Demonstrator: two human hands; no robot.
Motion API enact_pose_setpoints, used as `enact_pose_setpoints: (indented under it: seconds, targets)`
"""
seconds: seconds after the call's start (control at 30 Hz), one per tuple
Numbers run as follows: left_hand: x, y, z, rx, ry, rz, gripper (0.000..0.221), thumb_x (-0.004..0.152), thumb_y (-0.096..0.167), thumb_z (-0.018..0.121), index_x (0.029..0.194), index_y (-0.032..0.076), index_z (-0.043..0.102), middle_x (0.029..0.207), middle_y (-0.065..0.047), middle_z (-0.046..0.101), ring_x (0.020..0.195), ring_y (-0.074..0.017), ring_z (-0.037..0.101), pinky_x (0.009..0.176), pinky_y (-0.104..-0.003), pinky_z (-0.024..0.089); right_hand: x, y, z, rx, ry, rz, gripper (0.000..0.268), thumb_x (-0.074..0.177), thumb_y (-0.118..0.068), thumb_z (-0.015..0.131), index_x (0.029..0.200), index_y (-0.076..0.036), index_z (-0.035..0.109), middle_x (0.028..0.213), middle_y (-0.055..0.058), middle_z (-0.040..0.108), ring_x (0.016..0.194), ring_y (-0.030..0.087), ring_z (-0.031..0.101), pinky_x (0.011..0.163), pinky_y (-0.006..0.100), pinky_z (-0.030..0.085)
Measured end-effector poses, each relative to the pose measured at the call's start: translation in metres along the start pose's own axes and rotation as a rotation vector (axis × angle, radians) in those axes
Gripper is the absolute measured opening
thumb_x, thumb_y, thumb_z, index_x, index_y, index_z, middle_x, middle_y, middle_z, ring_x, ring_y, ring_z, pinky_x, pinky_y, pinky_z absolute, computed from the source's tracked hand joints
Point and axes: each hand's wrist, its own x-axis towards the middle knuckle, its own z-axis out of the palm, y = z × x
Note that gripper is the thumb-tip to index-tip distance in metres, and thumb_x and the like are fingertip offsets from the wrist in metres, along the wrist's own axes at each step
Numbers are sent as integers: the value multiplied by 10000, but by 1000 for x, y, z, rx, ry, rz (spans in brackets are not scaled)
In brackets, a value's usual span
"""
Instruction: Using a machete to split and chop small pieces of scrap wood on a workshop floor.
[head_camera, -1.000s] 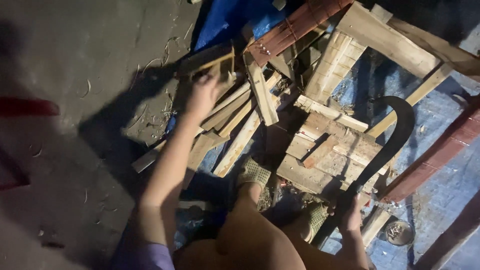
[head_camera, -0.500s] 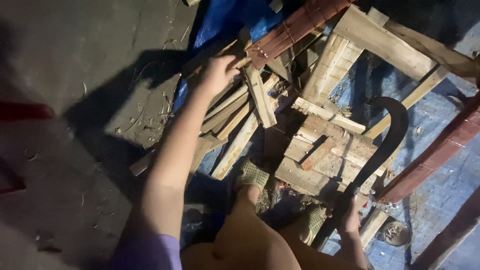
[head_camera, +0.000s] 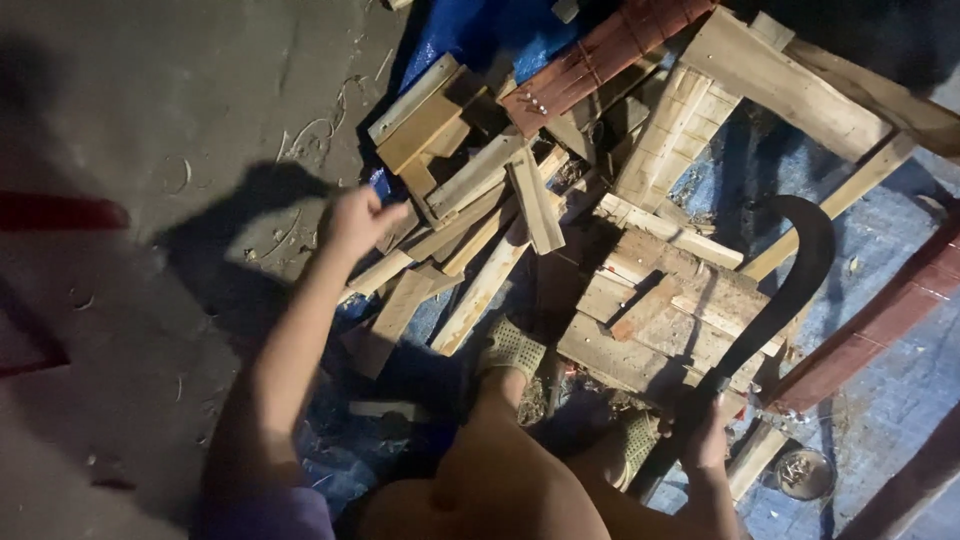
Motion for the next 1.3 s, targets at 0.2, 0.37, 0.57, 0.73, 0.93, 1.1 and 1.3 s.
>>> enact_pose_setpoints:
  seconds: [0.2, 0.37, 0.57, 0.73, 0.93, 1.1, 1.3]
  targets:
    - [-29, -15, 90, -57, -230, -126, 1334, 665, 540, 890, 1651, 181, 67, 1652, -327, 44, 1476, -515, 203, 1159, -635, 308, 26, 35, -31, 26, -4, -19, 604, 1160, -542, 286, 1203, -50, 632, 880, 135, 642, 656, 232, 539, 597, 355, 430]
    - [-34, -10, 146, 30, -42, -168, 1308, 669, 401, 937, 1648, 167, 102, 1286, -232, 486, 1036, -341, 570, 835, -468, 550, 20, 24, -19, 102, -5, 14, 587, 1153, -593, 320, 1139, -78, 603, 797, 89, 571, 610, 194, 486, 540, 348, 411]
    - [-83, 8, 206, 417, 391, 58, 698, 863, 315, 678, 1470, 77, 429, 1087, -146, 656, 921, -325, 649, 887, -544, 463, 14, 15, -11, 153, -87, -16, 630, 1155, -594, 317, 1079, -53, 631, 745, 97, 571, 573, 216, 483, 524, 352, 392]
    - [-108, 33, 220, 501, 541, 170, 570, 943, 207, 542, 1465, -17, 484, 1240, -182, 631, 1022, -330, 642, 921, -492, 506, 15, 12, -7, 199, -41, 45, 588, 1170, -596, 294, 1069, -103, 599, 736, 80, 569, 561, 197, 482, 508, 329, 385]
    - [-111, 12, 239, 285, 381, 300, 819, 880, 267, 668, 1556, -18, 304, 1540, -376, 350, 1423, -502, 399, 1071, -591, 420, 15, 16, -10, 181, -78, -21, 576, 1191, -601, 271, 1039, -131, 567, 786, 69, 572, 601, 184, 503, 513, 335, 420]
    - [-107, -34, 222, -336, 44, 317, 956, 845, -180, 504, 1622, 286, 197, 1722, -183, 40, 1396, -313, 522, 502, -191, 554, 16, 20, -15, 124, -69, -25, 646, 1175, -631, 279, 1040, -86, 600, 763, 102, 575, 595, 228, 515, 552, 376, 417]
    - [-102, -57, 153, 59, -280, -49, 788, 936, 124, 669, 1602, 61, 252, 1233, -220, 629, 1006, -313, 683, 845, -398, 607, 13, 12, -9, 183, -58, -7, 469, 1171, -550, 303, 1085, -143, 518, 749, 77, 551, 570, 195, 495, 516, 350, 406]
